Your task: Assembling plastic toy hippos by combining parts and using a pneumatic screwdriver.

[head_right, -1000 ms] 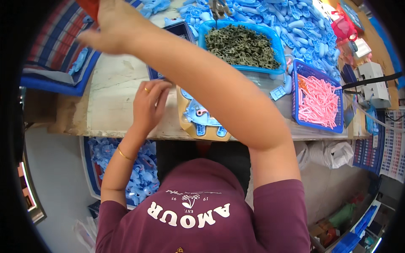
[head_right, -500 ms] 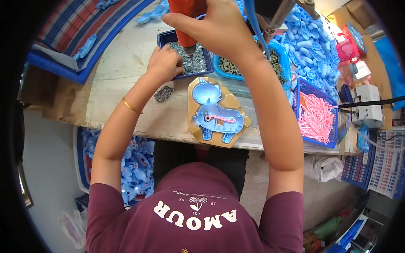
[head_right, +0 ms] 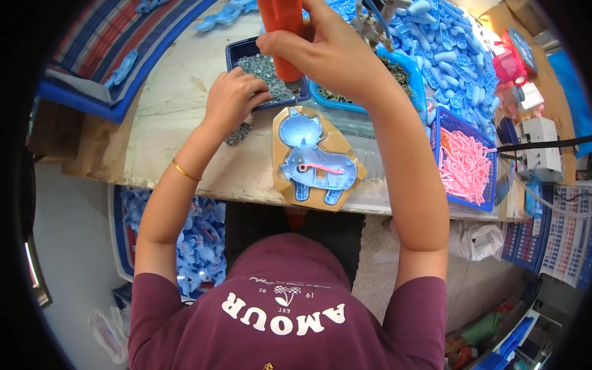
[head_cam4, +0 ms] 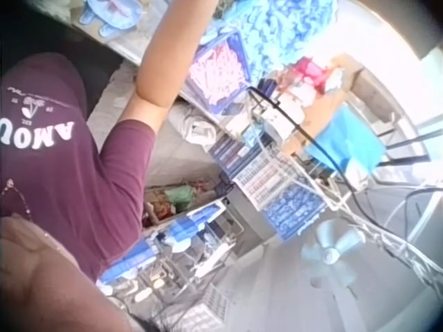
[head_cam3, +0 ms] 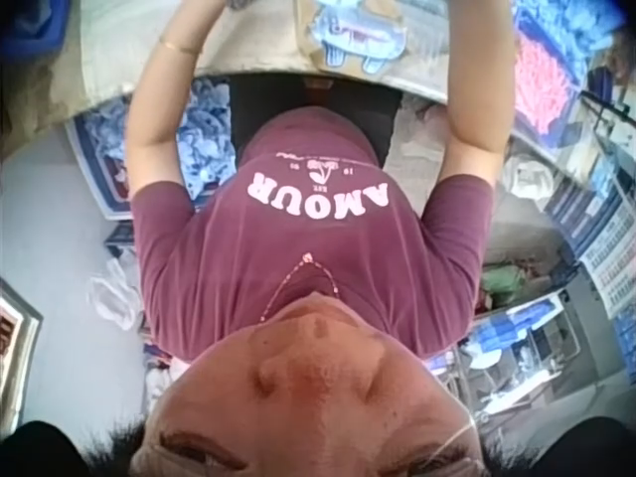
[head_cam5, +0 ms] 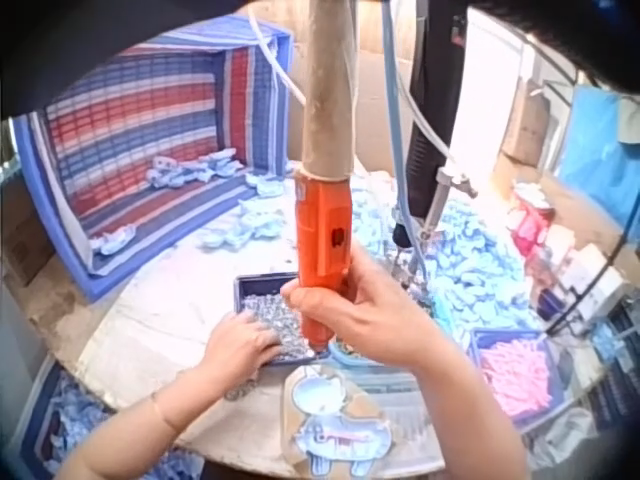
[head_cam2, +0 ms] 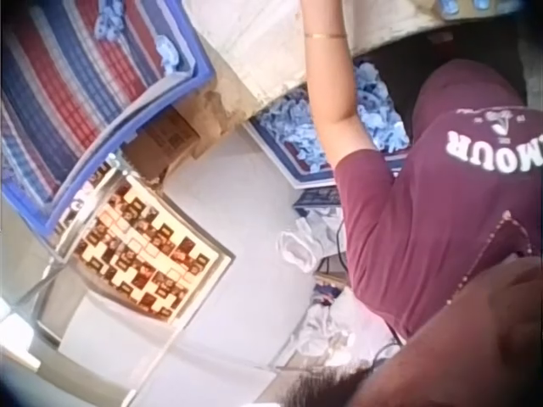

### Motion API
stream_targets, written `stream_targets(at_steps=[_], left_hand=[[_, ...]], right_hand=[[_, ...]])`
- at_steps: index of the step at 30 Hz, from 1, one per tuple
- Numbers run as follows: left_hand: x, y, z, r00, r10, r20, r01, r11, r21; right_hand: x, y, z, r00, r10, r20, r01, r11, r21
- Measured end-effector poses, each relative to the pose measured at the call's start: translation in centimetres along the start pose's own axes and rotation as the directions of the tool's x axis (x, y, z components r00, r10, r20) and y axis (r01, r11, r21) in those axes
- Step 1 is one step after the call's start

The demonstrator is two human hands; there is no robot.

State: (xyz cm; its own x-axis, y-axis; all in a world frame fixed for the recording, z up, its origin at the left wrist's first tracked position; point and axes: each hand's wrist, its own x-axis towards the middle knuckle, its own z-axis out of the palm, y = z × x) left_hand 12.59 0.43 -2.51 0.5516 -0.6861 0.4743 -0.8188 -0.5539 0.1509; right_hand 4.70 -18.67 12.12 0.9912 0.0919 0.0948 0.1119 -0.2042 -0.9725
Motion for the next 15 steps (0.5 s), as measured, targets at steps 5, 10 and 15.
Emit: stream_targets(at_steps=[5, 10, 15], left_hand=[[-0.2, 1.1, -0.1, 0.989, 0.1, -0.111, -0.115, 0.984, -0.139], [-1.2, 6.1, -0.4, 0.98, 0.147, -0.135, -0.179, 0.946, -0.271], [-1.7, 8.2, -0.2, 0.978, 0.146, -0.152, -0.191, 0.919, -0.345]], right_hand=[[-1.1, -0.2, -0.2, 0.994, 0.024, 0.102, -0.041, 0.986, 0.162], [-2.3, 2.4, 2.0, 0.966, -0.232, -0.117, 0.257, 0.913, 0.317], [-4.5, 1.6, 2.8, 0.96, -0.219, -0.177, 0.26, 0.931, 0.257]])
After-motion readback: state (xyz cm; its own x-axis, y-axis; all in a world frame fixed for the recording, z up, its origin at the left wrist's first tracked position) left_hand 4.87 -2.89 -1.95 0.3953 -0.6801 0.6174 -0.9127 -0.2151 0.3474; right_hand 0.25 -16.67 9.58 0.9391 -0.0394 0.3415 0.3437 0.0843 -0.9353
